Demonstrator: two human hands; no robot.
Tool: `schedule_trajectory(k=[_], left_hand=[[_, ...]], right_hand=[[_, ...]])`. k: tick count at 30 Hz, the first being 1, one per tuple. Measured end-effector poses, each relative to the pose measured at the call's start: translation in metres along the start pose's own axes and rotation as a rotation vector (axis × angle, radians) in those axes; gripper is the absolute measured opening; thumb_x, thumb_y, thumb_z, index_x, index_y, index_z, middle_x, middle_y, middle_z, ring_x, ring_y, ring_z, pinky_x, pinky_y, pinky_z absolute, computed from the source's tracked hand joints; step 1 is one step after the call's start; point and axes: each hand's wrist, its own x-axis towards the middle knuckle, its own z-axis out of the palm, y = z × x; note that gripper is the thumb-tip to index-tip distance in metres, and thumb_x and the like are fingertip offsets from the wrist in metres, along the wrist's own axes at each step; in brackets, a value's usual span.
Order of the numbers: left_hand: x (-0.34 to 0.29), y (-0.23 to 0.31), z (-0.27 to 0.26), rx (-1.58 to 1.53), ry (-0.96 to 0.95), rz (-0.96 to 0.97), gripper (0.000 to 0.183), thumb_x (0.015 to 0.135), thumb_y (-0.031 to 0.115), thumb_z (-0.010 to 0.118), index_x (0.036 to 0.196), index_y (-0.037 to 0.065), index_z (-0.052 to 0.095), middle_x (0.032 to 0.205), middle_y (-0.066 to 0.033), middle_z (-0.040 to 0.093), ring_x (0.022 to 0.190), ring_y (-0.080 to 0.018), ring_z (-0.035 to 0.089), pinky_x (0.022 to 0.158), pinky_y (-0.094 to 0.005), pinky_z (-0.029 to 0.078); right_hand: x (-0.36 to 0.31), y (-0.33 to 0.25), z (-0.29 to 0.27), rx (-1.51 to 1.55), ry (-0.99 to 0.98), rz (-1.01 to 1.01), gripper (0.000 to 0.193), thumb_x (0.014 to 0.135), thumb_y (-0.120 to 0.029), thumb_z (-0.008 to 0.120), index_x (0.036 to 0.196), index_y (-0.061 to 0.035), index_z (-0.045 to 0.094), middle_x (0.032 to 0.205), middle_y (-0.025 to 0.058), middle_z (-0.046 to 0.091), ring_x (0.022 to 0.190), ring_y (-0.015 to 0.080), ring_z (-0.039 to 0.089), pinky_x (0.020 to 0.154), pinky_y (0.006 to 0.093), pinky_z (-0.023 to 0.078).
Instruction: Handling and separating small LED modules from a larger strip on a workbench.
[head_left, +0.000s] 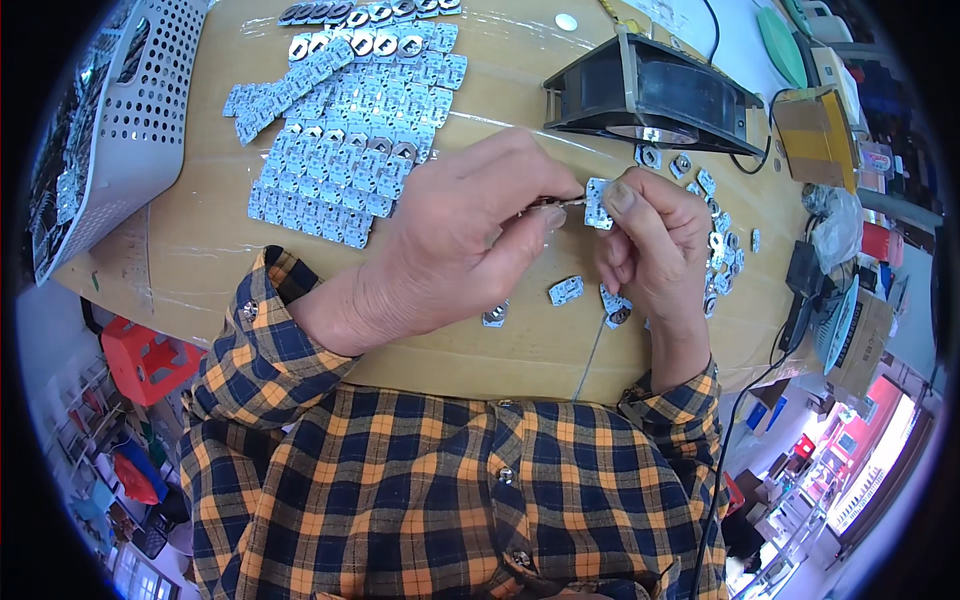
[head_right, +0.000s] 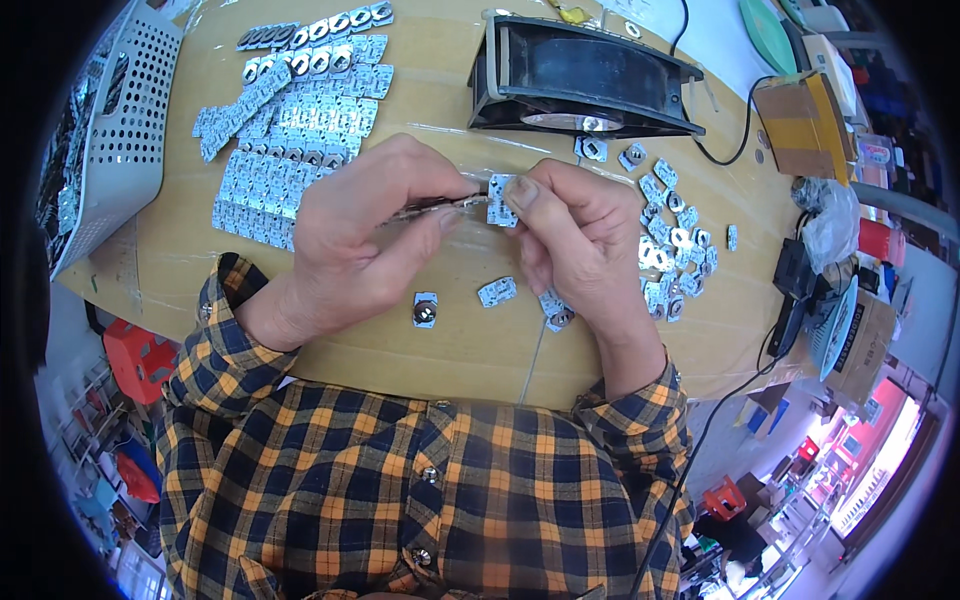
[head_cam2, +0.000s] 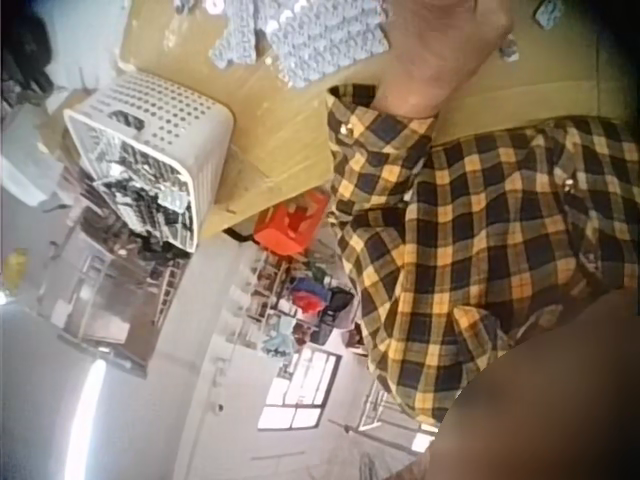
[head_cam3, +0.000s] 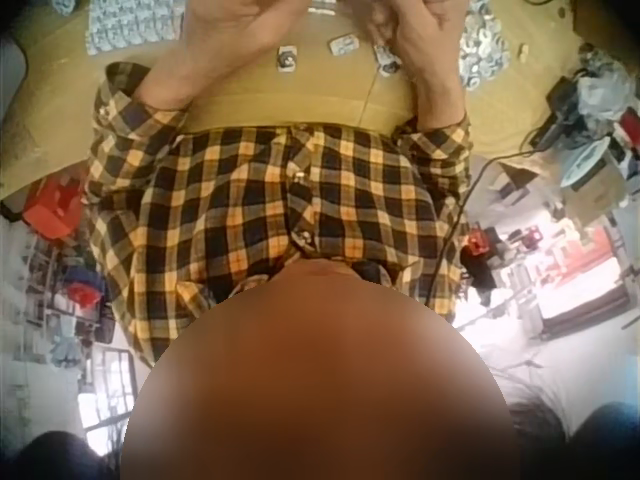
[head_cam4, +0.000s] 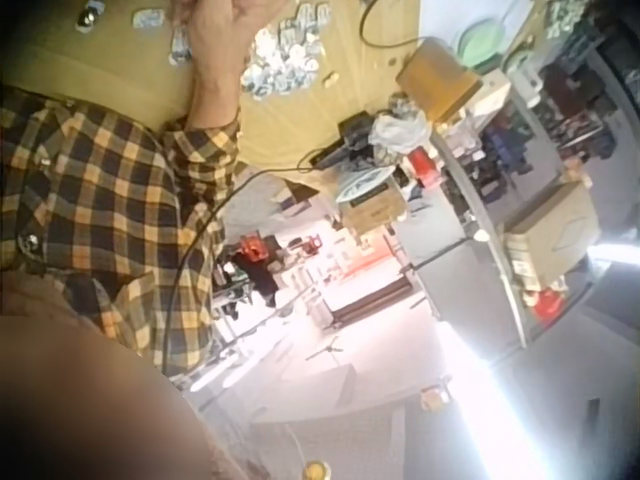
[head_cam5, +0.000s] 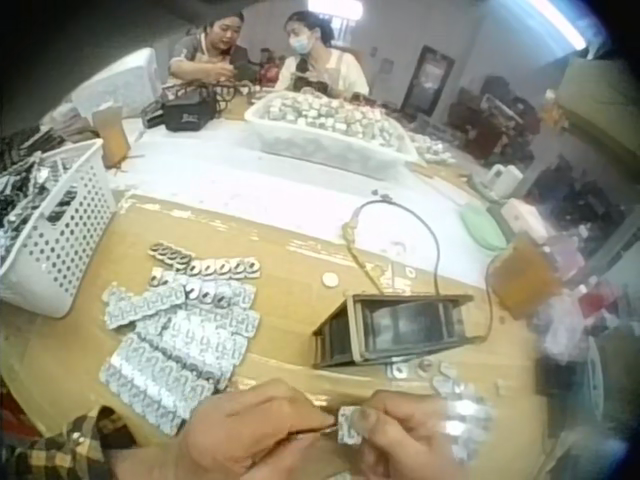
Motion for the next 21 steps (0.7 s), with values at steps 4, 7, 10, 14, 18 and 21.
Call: schedule_trajectory(k=[4,7,10,14,18,21], left_hand=[[0.0,-0.001,-0.001,0.043,-0.056,0.062,0.021,0.078,-0.01,0.062,0.098,-0.002,0.063,0.09,-0.0115,0.064,0.079,-0.0175,0.065,0.064,-0.0273,0.051],[0.001,0.001,-0.002,-0.067,-0.1,-0.023,0.02,0.08,-0.01,0.061,0.098,-0.003,0.063,0.091,-0.0109,0.064,0.079,-0.0166,0.064,0.064,-0.0258,0.05],[-0.002,-0.003,0.001,-0.113,0.015,-0.075,0.019,0.082,-0.009,0.06,0.099,-0.003,0.063,0.091,-0.0098,0.064,0.078,-0.0152,0.063,0.065,-0.0241,0.049],[-0.003,0.004,0.007,-0.137,-0.023,-0.053,0.017,0.084,-0.006,0.06,0.1,-0.003,0.064,0.091,-0.0095,0.064,0.076,-0.0127,0.062,0.066,-0.0227,0.048],[-0.003,0.003,0.005,-0.18,-0.15,-0.167,0.015,0.086,-0.002,0.06,0.101,-0.003,0.064,0.088,-0.0082,0.064,0.073,-0.0101,0.061,0.064,-0.0224,0.047],[-0.003,0.001,0.007,-0.219,-0.122,-0.211,0.015,0.087,0.001,0.06,0.102,-0.002,0.065,0.084,-0.0063,0.065,0.071,-0.0086,0.06,0.063,-0.0227,0.047]], right_hand=[[-0.004,0.003,-0.006,0.019,-0.031,-0.002,0.028,0.096,-0.017,0.057,0.075,0.0001,0.061,0.051,-0.0011,0.051,0.038,0.0042,0.044,0.038,0.0196,0.031],[-0.005,0.002,-0.012,-0.008,-0.031,-0.046,0.028,0.097,-0.017,0.057,0.075,-0.0001,0.061,0.05,-0.0015,0.05,0.037,0.0034,0.042,0.037,0.0195,0.03],[-0.003,-0.007,-0.023,-0.139,-0.141,0.029,0.028,0.097,-0.017,0.057,0.075,0.0004,0.061,0.054,-0.0011,0.05,0.044,0.0042,0.042,0.042,0.0215,0.031],[-0.006,-0.008,-0.025,-0.361,-0.311,-0.064,0.027,0.096,-0.016,0.059,0.076,0.0022,0.059,0.063,-0.0004,0.049,0.059,0.0081,0.042,0.052,0.0257,0.034],[-0.006,-0.005,-0.028,-0.443,-0.198,-0.123,0.028,0.096,-0.016,0.06,0.075,0.0022,0.059,0.06,-0.001,0.048,0.056,0.0073,0.042,0.05,0.0257,0.034],[-0.006,-0.01,-0.032,-0.391,-0.177,-0.108,0.028,0.095,-0.017,0.06,0.075,0.0021,0.06,0.058,-0.0015,0.047,0.053,0.0063,0.041,0.049,0.0253,0.033]])
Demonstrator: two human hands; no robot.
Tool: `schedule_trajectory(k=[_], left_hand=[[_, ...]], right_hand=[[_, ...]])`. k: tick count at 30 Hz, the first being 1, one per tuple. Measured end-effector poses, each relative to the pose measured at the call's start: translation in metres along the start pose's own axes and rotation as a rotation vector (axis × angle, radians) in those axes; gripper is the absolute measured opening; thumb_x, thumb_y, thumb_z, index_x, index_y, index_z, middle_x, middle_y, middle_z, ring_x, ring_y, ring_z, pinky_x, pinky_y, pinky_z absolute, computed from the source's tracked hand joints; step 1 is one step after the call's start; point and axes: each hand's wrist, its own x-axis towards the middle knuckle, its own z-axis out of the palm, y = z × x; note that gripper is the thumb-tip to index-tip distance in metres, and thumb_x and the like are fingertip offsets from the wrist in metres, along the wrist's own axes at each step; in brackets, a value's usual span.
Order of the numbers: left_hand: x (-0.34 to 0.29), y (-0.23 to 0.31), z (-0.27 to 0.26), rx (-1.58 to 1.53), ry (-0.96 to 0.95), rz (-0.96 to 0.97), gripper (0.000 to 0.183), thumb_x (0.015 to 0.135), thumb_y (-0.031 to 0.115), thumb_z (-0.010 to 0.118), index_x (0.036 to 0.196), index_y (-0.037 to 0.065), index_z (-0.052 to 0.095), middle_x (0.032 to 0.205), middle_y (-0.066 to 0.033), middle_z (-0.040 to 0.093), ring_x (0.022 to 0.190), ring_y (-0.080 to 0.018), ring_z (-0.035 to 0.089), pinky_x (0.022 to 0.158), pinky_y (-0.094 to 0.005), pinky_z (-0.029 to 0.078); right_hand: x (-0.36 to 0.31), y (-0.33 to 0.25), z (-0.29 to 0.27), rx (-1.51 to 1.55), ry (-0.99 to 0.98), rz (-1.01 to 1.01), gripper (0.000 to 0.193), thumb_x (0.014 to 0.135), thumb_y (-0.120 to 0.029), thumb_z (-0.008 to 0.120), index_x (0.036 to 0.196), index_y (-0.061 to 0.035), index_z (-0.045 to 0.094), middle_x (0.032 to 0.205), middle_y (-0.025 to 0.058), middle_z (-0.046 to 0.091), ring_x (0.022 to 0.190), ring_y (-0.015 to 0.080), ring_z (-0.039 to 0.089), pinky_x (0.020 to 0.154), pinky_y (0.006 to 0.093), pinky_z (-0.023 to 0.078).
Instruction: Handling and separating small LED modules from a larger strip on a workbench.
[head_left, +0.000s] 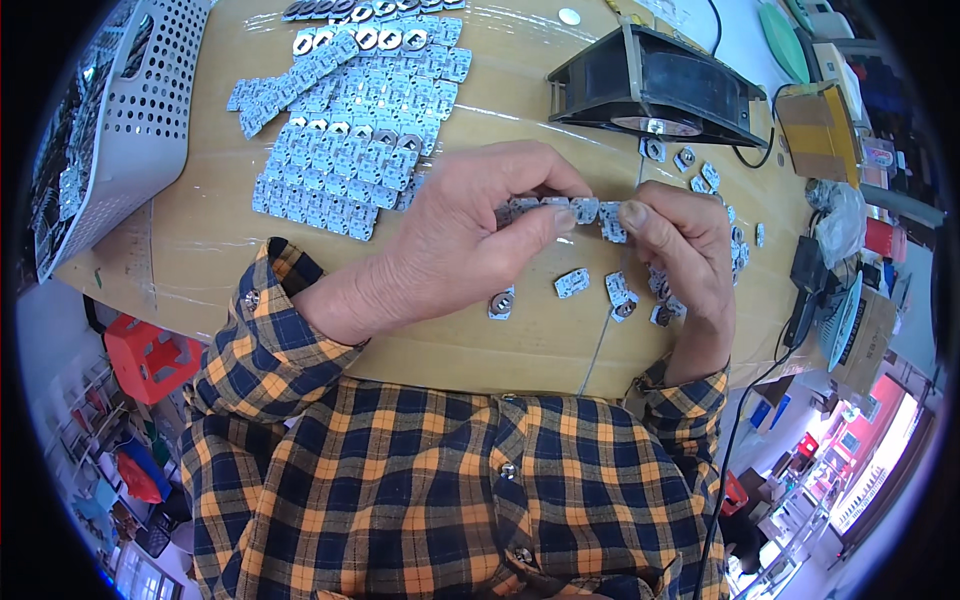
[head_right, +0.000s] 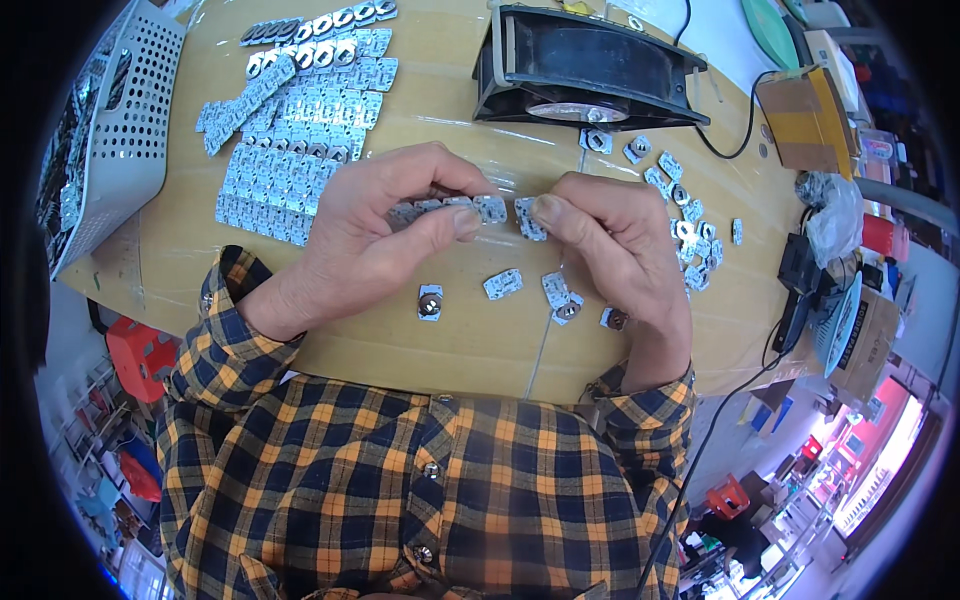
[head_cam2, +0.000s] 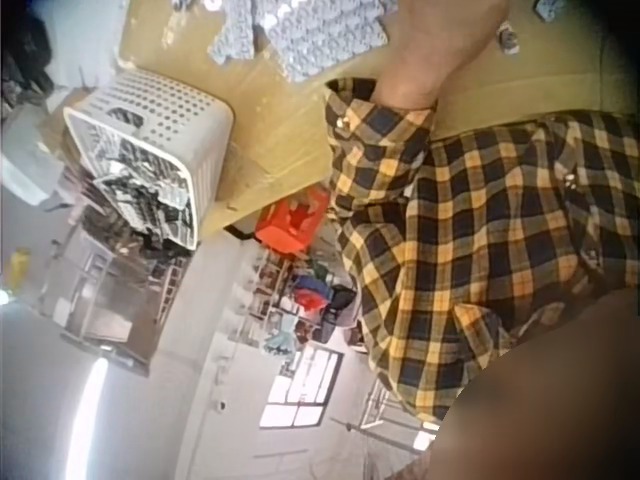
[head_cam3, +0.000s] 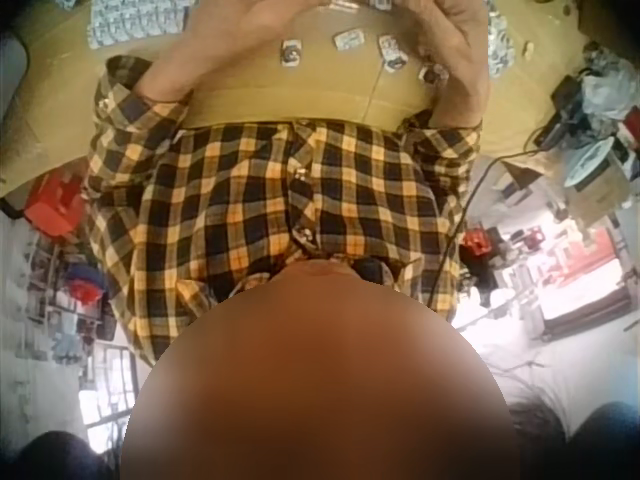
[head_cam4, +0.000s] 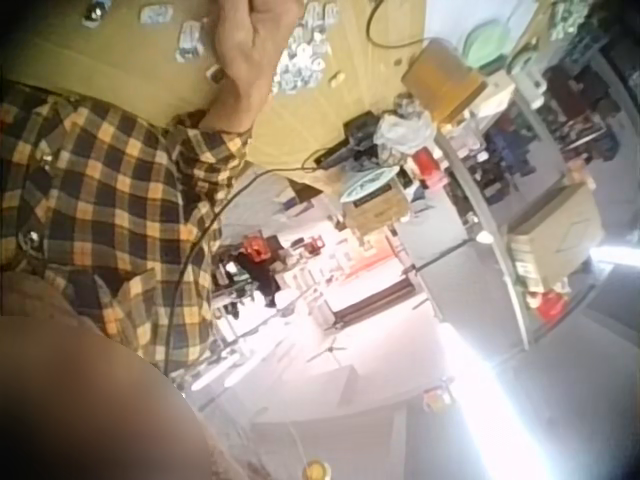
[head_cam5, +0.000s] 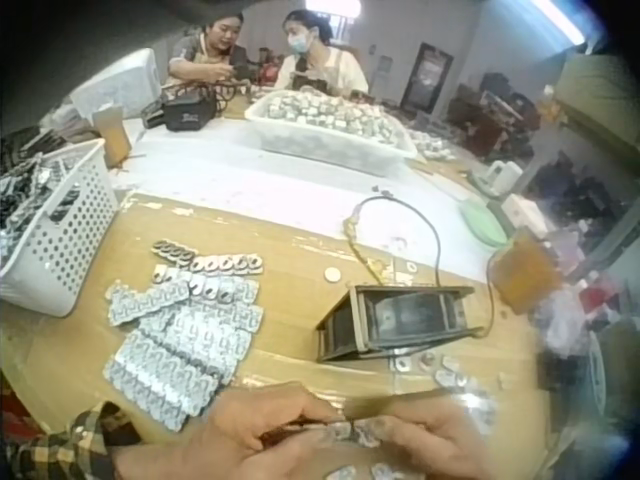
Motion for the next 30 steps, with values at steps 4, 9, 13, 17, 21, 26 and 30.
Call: schedule_trajectory(k=[4,9,13,17,21,26,30], left_hand=[[-0.001,0.004,-0.001,-0.103,0.015,-0.113,0.016,0.087,0.004,0.063,0.101,-0.002,0.066,0.084,-0.0043,0.067,0.074,-0.0072,0.062,0.065,-0.0221,0.048],[0.0,0.006,-0.001,0.033,-0.14,-0.028,0.015,0.089,0.005,0.063,0.102,-0.001,0.066,0.086,-0.0034,0.068,0.078,-0.0064,0.063,0.067,-0.0198,0.049],[-0.002,0.002,0.001,-0.129,-0.014,-0.132,0.014,0.09,0.006,0.061,0.103,0.0,0.065,0.087,-0.0026,0.068,0.077,-0.0052,0.062,0.064,-0.0182,0.046],[-0.002,0.005,0.004,-0.137,-0.01,-0.168,0.017,0.09,0.005,0.061,0.106,0.0,0.065,0.089,-0.0026,0.068,0.077,-0.0042,0.062,0.063,-0.0175,0.047],[-0.003,0.005,0.007,-0.153,-0.104,-0.191,0.019,0.092,0.006,0.06,0.109,0.0,0.064,0.089,-0.0031,0.069,0.078,-0.0042,0.064,0.06,-0.0177,0.048],[-0.001,0.007,0.0,-0.336,-0.049,-0.329,0.019,0.093,0.009,0.062,0.109,-0.001,0.066,0.09,-0.0042,0.069,0.077,-0.005,0.065,0.055,-0.0176,0.048],[0.001,0.011,-0.004,-0.368,-0.07,-0.267,0.02,0.093,0.011,0.063,0.108,-0.001,0.066,0.081,-0.0044,0.07,0.065,-0.0033,0.06,0.051,-0.0159,0.044]], right_hand=[[-0.001,-0.003,-0.003,0.09,-0.115,0.024,0.029,0.095,-0.018,0.061,0.074,0.0014,0.061,0.058,-0.0027,0.048,0.052,0.0041,0.04,0.047,0.0234,0.031],[-0.001,0.001,0.003,0.083,0.092,0.031,0.03,0.095,-0.017,0.06,0.071,0.0009,0.06,0.057,-0.0034,0.047,0.052,0.0039,0.039,0.047,0.0234,0.029],[0.0,0.002,-0.005,-0.001,-0.038,-0.028,0.028,0.093,-0.015,0.061,0.07,0.0019,0.058,0.058,-0.0028,0.045,0.054,0.004,0.038,0.049,0.0241,0.029],[0.002,-0.002,0.004,0.021,-0.098,-0.048,0.029,0.092,-0.014,0.061,0.07,0.0027,0.056,0.058,-0.002,0.044,0.056,0.0041,0.037,0.05,0.0242,0.029],[0.003,0.002,0.008,0.03,0.148,-0.029,0.029,0.093,-0.015,0.06,0.069,0.0014,0.059,0.058,-0.002,0.048,0.053,0.0038,0.039,0.048,0.0237,0.03],[0.001,0.006,0.005,0.059,0.11,-0.065,0.03,0.095,-0.016,0.059,0.07,0.0007,0.062,0.057,-0.002,0.051,0.049,0.0036,0.042,0.046,0.0226,0.031],[0.0,0.004,0.011,0.157,-0.017,-0.091,0.03,0.096,-0.017,0.058,0.073,0.0014,0.063,0.056,-0.0023,0.051,0.047,0.0032,0.042,0.044,0.0212,0.03]])
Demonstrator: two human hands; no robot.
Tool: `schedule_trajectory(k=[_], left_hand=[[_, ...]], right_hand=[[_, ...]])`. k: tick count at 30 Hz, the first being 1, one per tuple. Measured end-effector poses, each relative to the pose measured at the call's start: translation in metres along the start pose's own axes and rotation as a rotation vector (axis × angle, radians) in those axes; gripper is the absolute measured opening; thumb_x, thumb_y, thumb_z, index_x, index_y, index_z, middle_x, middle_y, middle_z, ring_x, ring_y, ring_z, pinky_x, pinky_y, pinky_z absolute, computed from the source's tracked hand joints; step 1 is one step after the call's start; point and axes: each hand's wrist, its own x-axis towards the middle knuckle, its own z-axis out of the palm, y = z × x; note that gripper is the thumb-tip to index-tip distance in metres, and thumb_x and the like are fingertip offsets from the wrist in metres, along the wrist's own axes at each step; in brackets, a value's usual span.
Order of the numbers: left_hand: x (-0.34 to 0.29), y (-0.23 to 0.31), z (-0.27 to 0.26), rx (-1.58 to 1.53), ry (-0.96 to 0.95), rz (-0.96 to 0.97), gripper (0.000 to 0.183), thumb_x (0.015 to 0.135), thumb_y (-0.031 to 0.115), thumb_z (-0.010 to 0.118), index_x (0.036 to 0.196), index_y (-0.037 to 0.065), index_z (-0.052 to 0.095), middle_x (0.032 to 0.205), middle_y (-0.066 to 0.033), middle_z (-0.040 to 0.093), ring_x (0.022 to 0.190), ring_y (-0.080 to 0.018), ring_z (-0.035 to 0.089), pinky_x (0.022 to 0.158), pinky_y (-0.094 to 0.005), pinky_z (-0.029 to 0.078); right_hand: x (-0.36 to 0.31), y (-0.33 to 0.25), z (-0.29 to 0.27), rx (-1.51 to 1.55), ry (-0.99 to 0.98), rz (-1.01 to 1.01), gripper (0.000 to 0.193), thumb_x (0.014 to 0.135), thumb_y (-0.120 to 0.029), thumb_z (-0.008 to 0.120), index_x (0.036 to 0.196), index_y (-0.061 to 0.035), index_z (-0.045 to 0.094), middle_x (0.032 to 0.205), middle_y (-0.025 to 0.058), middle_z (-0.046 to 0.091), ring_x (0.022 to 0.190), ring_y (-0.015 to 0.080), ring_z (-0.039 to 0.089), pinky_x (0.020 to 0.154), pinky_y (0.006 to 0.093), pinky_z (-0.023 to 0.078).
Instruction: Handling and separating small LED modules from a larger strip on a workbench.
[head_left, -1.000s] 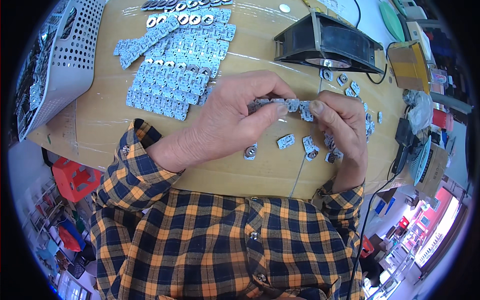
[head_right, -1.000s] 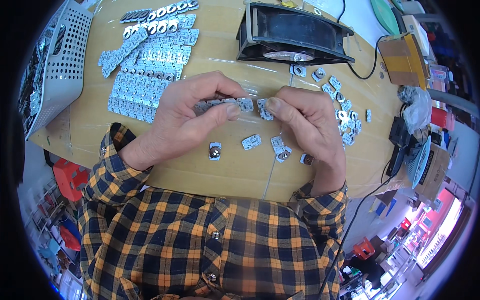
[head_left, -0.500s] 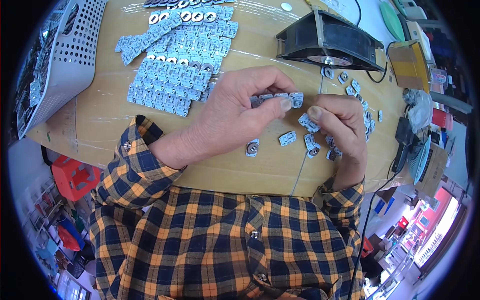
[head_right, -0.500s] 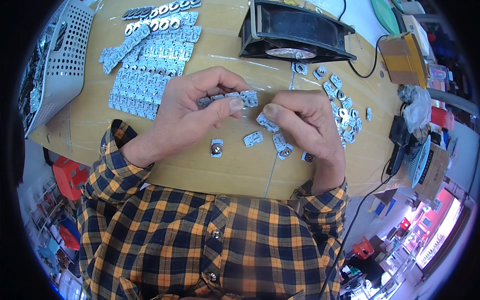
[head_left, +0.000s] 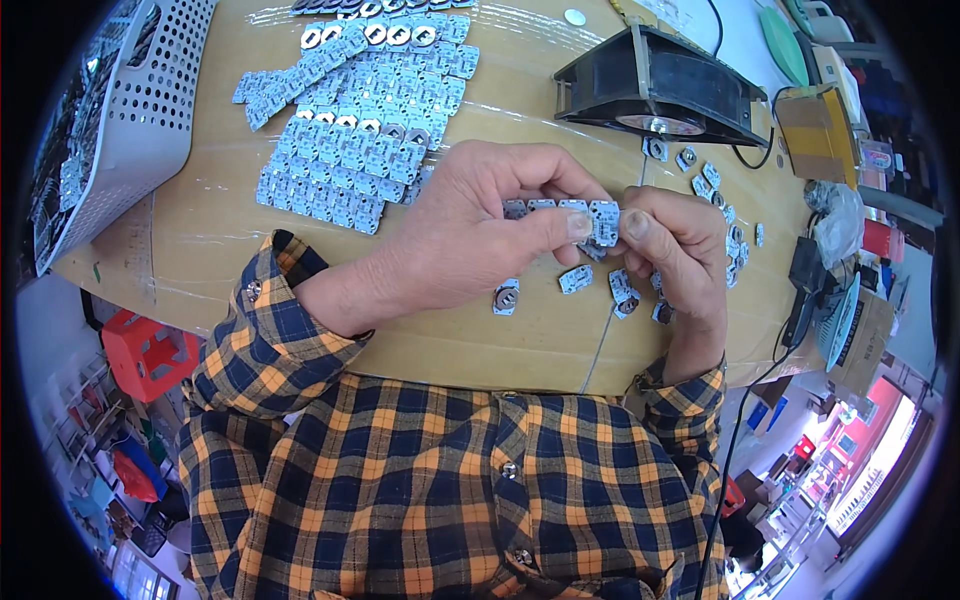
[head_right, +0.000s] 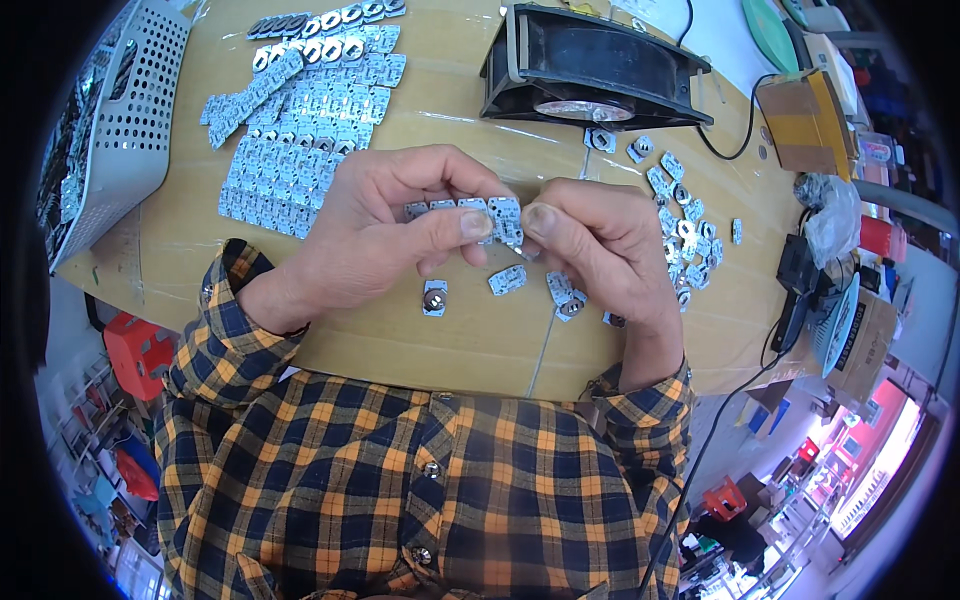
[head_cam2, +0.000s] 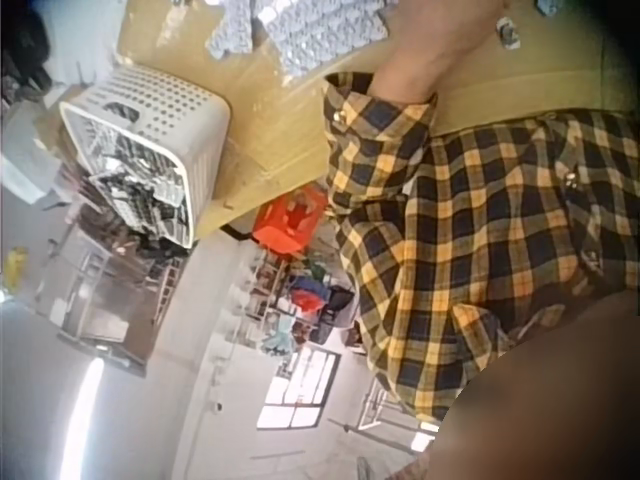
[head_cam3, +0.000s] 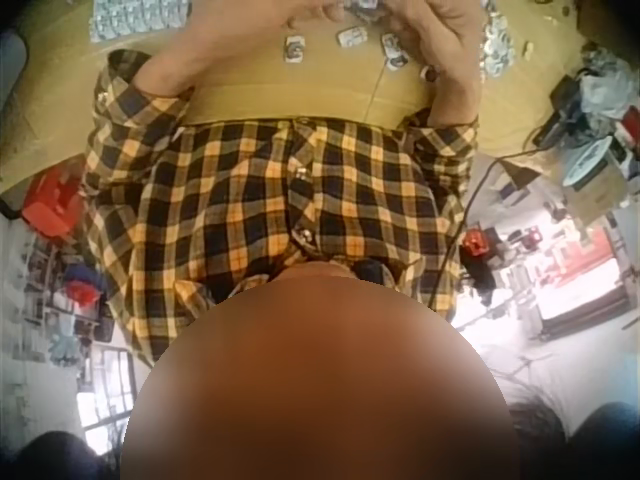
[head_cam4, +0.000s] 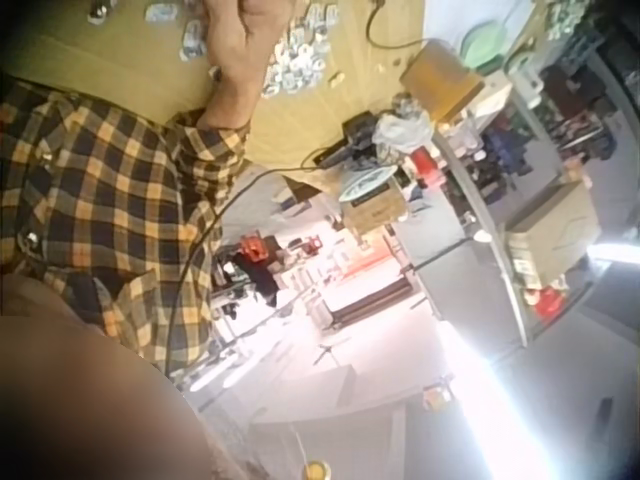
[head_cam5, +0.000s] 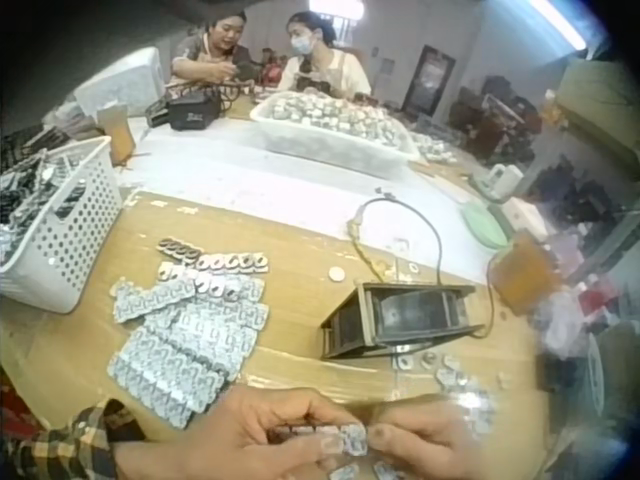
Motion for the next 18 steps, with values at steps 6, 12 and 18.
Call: schedule_trajectory(k=[6,12,18], left_hand=[[0.0,0.003,-0.004,0.039,-0.013,0.029,0.02,0.092,0.012,0.064,0.107,-0.001,0.067,0.074,-0.0036,0.069,0.057,-0.0014,0.054,0.049,-0.0157,0.04],[0.0,0.0,-0.006,0.144,-0.015,0.053,0.019,0.091,0.012,0.065,0.105,0.0,0.067,0.075,-0.0021,0.069,0.062,-0.0027,0.058,0.055,-0.0161,0.044],[0.001,-0.006,-0.011,0.161,-0.127,0.064,0.017,0.091,0.01,0.064,0.104,0.0,0.067,0.076,-0.0018,0.068,0.063,-0.0039,0.059,0.06,-0.0163,0.046]], right_hand=[[-0.001,-0.004,-0.001,0.034,0.005,-0.002,0.03,0.097,-0.019,0.059,0.076,0.0013,0.065,0.056,-0.0022,0.051,0.048,0.0035,0.041,0.044,0.0211,0.029],[-0.001,-0.002,0.002,-0.01,-0.057,0.015,0.03,0.097,-0.019,0.059,0.075,0.0011,0.064,0.056,-0.0006,0.051,0.048,0.0051,0.042,0.045,0.0231,0.031],[0.002,-0.001,0.002,-0.112,-0.237,-0.013,0.03,0.097,-0.019,0.059,0.075,0.0014,0.064,0.056,0.0003,0.052,0.048,0.0057,0.043,0.045,0.0236,0.032]])
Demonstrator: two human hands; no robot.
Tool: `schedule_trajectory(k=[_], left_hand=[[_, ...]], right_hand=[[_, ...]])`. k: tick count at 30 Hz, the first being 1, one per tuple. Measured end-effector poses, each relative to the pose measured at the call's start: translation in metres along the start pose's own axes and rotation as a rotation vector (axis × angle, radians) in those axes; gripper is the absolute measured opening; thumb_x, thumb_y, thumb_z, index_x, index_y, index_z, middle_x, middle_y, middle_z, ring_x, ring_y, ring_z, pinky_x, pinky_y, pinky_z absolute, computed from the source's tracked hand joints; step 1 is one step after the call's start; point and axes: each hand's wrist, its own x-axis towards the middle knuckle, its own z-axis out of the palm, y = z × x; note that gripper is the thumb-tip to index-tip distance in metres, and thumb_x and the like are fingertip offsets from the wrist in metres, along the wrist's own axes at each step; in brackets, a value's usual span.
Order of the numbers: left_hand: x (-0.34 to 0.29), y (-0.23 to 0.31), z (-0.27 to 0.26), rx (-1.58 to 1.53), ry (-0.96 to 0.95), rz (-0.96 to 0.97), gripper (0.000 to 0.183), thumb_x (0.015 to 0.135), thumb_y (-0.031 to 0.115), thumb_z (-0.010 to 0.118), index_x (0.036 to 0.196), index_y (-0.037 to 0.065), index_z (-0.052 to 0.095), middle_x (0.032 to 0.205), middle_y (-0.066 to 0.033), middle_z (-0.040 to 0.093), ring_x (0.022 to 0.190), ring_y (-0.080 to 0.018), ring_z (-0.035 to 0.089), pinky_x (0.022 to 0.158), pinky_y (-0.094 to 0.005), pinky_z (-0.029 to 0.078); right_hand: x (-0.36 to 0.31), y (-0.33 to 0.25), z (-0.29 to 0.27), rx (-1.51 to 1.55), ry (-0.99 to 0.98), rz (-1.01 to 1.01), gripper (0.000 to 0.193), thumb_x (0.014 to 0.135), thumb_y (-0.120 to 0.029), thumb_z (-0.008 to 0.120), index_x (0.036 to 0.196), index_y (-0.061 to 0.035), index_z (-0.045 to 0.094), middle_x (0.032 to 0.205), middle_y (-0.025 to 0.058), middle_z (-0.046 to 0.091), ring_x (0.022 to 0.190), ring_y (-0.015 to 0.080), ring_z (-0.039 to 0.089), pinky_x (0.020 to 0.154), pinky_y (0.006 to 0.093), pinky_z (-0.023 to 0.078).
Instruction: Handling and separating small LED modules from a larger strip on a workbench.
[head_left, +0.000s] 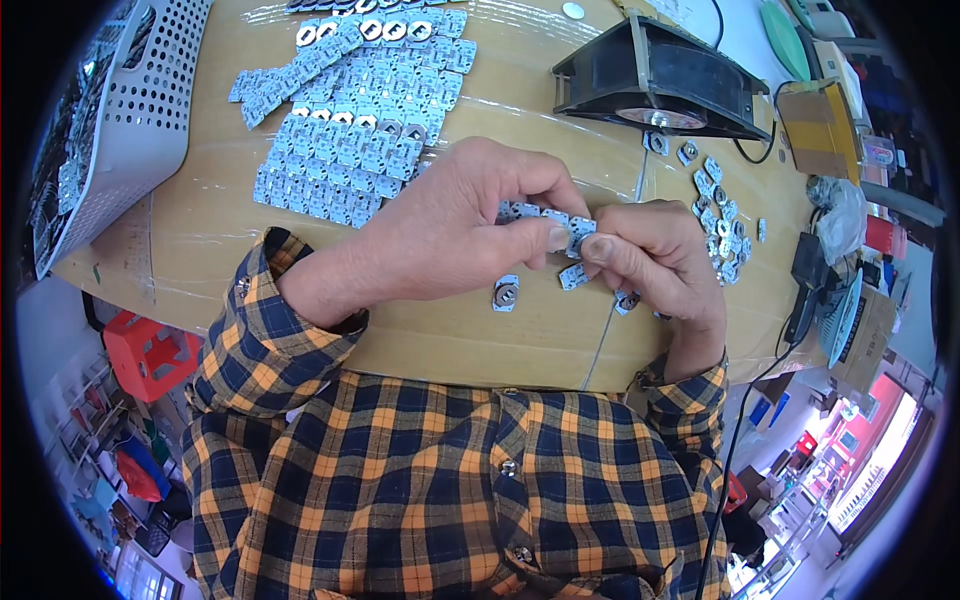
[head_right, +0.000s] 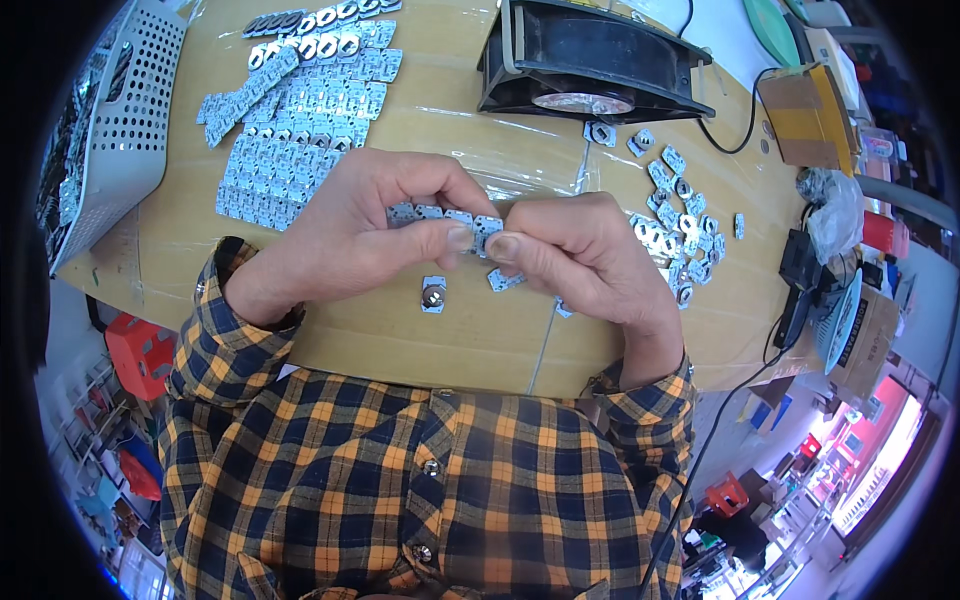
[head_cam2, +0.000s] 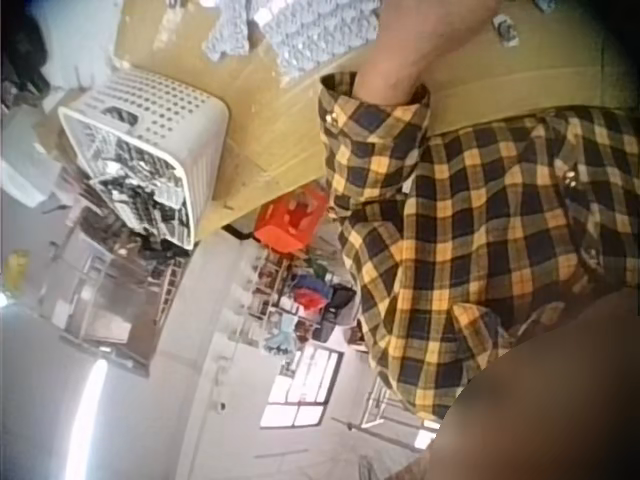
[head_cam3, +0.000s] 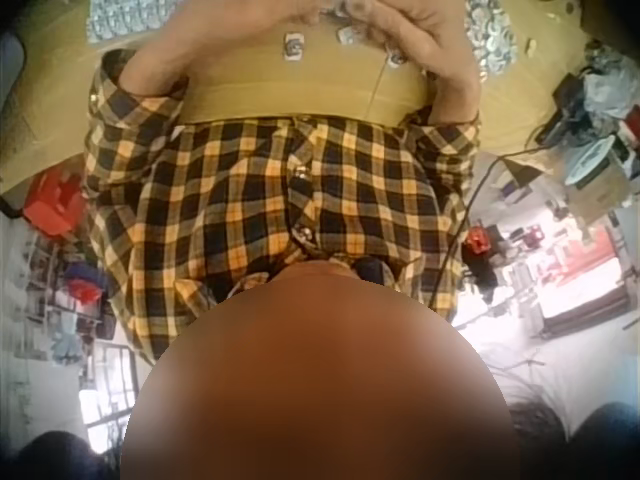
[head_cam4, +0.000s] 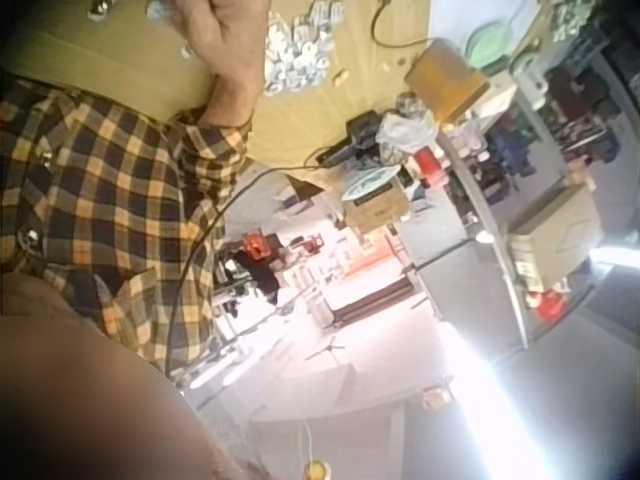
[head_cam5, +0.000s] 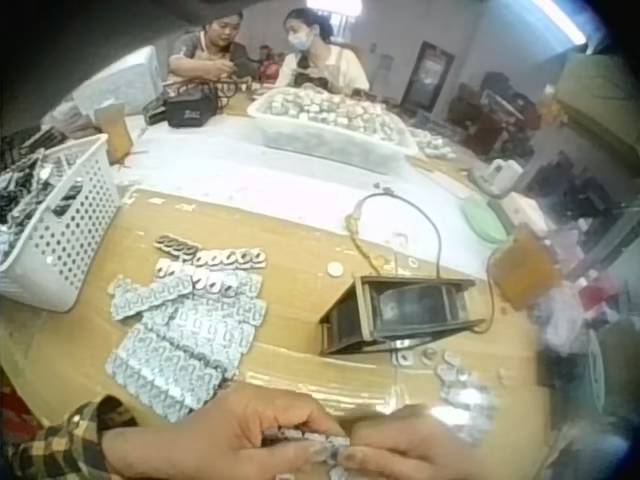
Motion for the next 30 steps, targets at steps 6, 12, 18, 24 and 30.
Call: schedule_trajectory(k=[6,12,18,24,30], left_hand=[[0.003,0.017,-0.004,-0.09,0.005,-0.095,0.018,0.091,0.01,0.065,0.105,0.0,0.067,0.082,-0.0043,0.069,0.064,-0.0053,0.059,0.058,-0.0171,0.047],[0.0,0.008,0.0,-0.08,0.021,-0.024,0.017,0.09,0.008,0.065,0.104,-0.001,0.067,0.083,-0.0046,0.069,0.067,-0.0056,0.063,0.054,-0.0187,0.047],[0.003,0.009,0.003,-0.193,0.126,-0.19,0.018,0.09,0.006,0.065,0.105,-0.003,0.062,0.081,-0.0052,0.067,0.07,-0.0079,0.066,0.054,-0.0179,0.048],[0.001,0.01,0.006,-0.263,0.144,-0.163,0.019,0.091,0.007,0.066,0.105,-0.004,0.061,0.081,-0.0059,0.066,0.069,-0.0088,0.066,0.052,-0.0173,0.048],[-0.001,0.008,-0.001,-0.176,0.161,-0.17,0.019,0.092,0.007,0.064,0.107,-0.005,0.06,0.086,-0.0069,0.066,0.069,-0.0081,0.065,0.05,-0.0167,0.046]], right_hand=[[-0.006,-0.005,-0.002,0.146,0.153,0.067,0.031,0.098,-0.019,0.058,0.075,0.0004,0.064,0.056,-0.0004,0.052,0.046,0.0051,0.042,0.044,0.0228,0.031],[-0.001,-0.001,0.003,0.042,0.126,-0.018,0.029,0.099,-0.018,0.057,0.077,0.0001,0.063,0.056,-0.0002,0.051,0.047,0.0058,0.045,0.044,0.0228,0.033],[0.001,0.001,0.012,-0.13,0.225,-0.018,0.027,0.099,-0.021,0.055,0.083,-0.0007,0.063,0.059,-0.0015,0.056,0.047,0.0029,0.047,0.042,0.0187,0.034],[0.001,-0.004,0.011,0.08,0.215,0.127,0.028,0.101,-0.022,0.053,0.082,-0.0023,0.06,0.057,-0.003,0.053,0.047,0.0025,0.045,0.043,0.0188,0.033],[0.004,-0.007,0.015,0.167,0.292,0.185,0.03,0.102,-0.022,0.052,0.08,-0.003,0.06,0.057,-0.0043,0.052,0.047,0.0017,0.043,0.043,0.0186,0.031]])
